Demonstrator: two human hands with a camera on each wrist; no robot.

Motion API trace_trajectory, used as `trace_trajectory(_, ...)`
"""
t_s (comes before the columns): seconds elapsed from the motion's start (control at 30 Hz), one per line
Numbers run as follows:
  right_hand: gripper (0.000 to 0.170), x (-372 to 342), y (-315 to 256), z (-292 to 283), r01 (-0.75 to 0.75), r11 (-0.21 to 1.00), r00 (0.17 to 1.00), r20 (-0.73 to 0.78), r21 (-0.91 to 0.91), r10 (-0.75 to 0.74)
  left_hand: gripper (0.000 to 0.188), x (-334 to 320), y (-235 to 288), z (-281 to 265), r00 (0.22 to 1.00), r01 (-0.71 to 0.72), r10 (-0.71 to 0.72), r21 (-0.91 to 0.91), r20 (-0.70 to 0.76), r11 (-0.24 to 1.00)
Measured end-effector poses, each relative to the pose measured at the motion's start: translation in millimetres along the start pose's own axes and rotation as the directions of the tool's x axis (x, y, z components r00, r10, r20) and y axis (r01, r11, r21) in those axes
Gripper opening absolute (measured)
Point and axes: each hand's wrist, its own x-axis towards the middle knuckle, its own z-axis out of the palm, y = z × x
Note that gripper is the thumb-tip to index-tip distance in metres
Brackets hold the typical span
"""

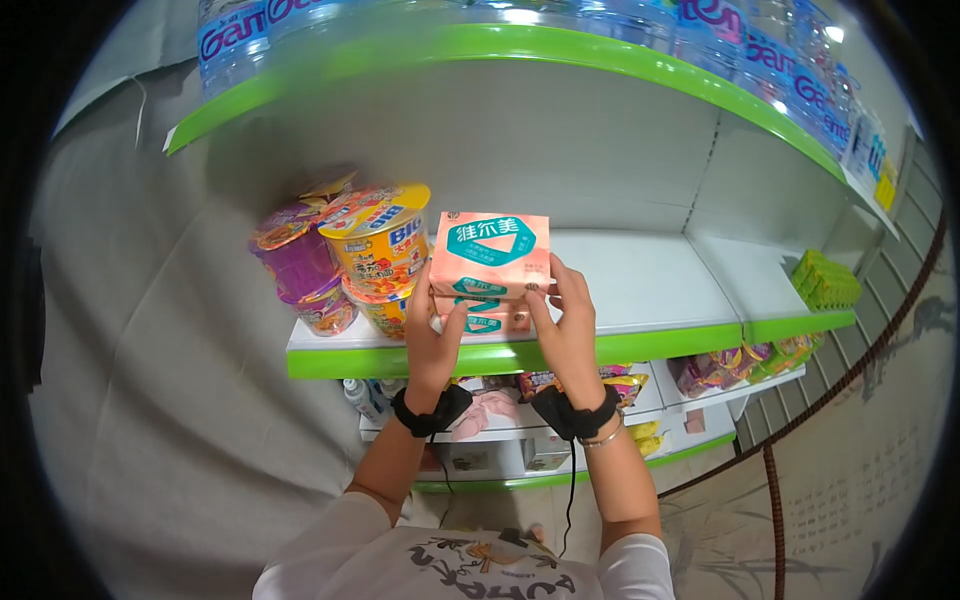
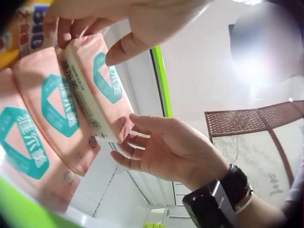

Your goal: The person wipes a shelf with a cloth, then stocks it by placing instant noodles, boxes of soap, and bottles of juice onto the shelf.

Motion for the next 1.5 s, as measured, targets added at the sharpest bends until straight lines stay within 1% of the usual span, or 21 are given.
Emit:
trace_trajectory(0.03,0.044,5,7,5,0.003,1.000,1.000,0.027,-0.025,-0.002,0.061,2,-2,-1,1.000,0.007,-0.008,-0.025,-0.022,1.000)
trace_trajectory(0.07,0.044,10,15,8,0.008,0.999,0.999,0.052,-0.049,-0.006,0.061,4,-17,-2,1.000,-0.018,0.019,0.075,-0.011,0.997)
trace_trajectory(0.17,0.044,18,26,15,0.038,0.994,0.997,0.078,-0.101,-0.031,0.061,4,-21,-4,0.998,-0.061,0.062,0.243,0.004,0.968)
trace_trajectory(0.2,0.044,20,29,14,0.050,0.992,0.996,0.077,-0.116,-0.041,0.061,2,-21,-4,0.996,-0.085,0.086,0.246,0.009,0.966)
trace_trajectory(0.27,0.045,22,34,8,0.028,0.997,0.990,0.139,-0.071,-0.018,0.060,-2,-23,-3,0.991,-0.134,0.132,0.249,0.025,0.959)
trace_trajectory(0.37,0.045,17,41,-4,0.009,0.998,0.986,0.167,-0.066,0.002,0.053,-24,-20,-8,0.975,-0.185,0.220,0.418,-0.038,0.889)
trace_trajectory(0.4,0.045,16,45,-9,0.010,0.997,0.987,0.161,-0.075,0.002,0.050,-31,-19,-12,0.981,-0.174,0.194,0.437,-0.001,0.882)
trace_trajectory(0.47,0.048,11,63,-15,-0.020,0.979,0.951,0.298,-0.201,0.081,0.043,-43,-17,-19,0.990,-0.144,0.127,0.472,0.069,0.870)
trace_trajectory(0.5,0.049,9,67,-16,-0.030,0.964,0.922,0.364,-0.264,0.128,0.041,-43,-19,-16,0.987,-0.152,0.102,0.526,0.122,0.837)
trace_trajectory(0.57,0.043,8,71,-11,-0.048,0.947,0.880,0.436,-0.317,0.191,0.038,-45,-25,-12,0.975,-0.171,0.036,0.629,0.221,0.759)
trace_trajectory(0.63,0.039,12,73,-4,-0.092,0.933,0.820,0.505,-0.347,0.268,0.038,-44,-28,-5,0.978,-0.162,0.035,0.645,0.205,0.746)
trace_trajectory(0.67,0.036,15,73,-2,-0.078,0.933,0.833,0.491,-0.351,0.255,0.039,-42,-29,-1,0.980,-0.161,0.040,0.653,0.196,0.740)
trace_trajectory(0.77,0.031,22,78,2,-0.043,0.920,0.854,0.464,-0.389,0.236,0.039,-35,-47,5,0.974,-0.222,0.145,0.606,0.174,0.764)
trace_trajectory(0.87,0.029,36,95,14,-0.031,0.890,0.846,0.462,-0.455,0.266,0.040,-23,-56,15,0.979,-0.140,0.009,0.638,0.204,0.757)
trace_trajectory(0.97,0.029,57,112,23,-0.009,0.866,0.833,0.475,-0.499,0.282,0.044,-5,-66,26,0.962,-0.084,-0.121,0.688,0.244,0.721)
trace_trajectory(1.03,0.029,72,116,30,0.043,0.840,0.818,0.502,-0.541,0.281,0.047,5,-78,31,0.961,-0.087,-0.115,0.670,0.251,0.738)
trace_trajectory(1.07,0.027,79,128,36,0.000,0.844,0.795,0.512,-0.536,0.325,0.048,9,-82,33,0.961,-0.089,-0.111,0.661,0.254,0.745)
trace_trajectory(1.27,0.029,107,160,64,0.022,0.825,0.793,0.513,-0.565,0.330,0.058,37,-88,42,0.913,0.024,-0.310,0.724,0.265,0.689)
trace_trajectory(1.37,0.032,117,157,67,-0.014,0.812,0.763,0.519,-0.583,0.385,0.060,46,-91,42,0.891,0.065,-0.365,0.719,0.271,0.692)
trace_trajectory(1.47,0.041,117,135,49,-0.024,0.836,0.807,0.483,-0.548,0.339,0.059,48,-100,34,0.897,0.024,-0.301,0.644,0.324,0.764)
trace_trajectory(1.5,0.046,120,127,41,-0.074,0.876,0.829,0.459,-0.477,0.320,0.056,47,-100,31,0.910,-0.004,-0.251,0.613,0.329,0.790)
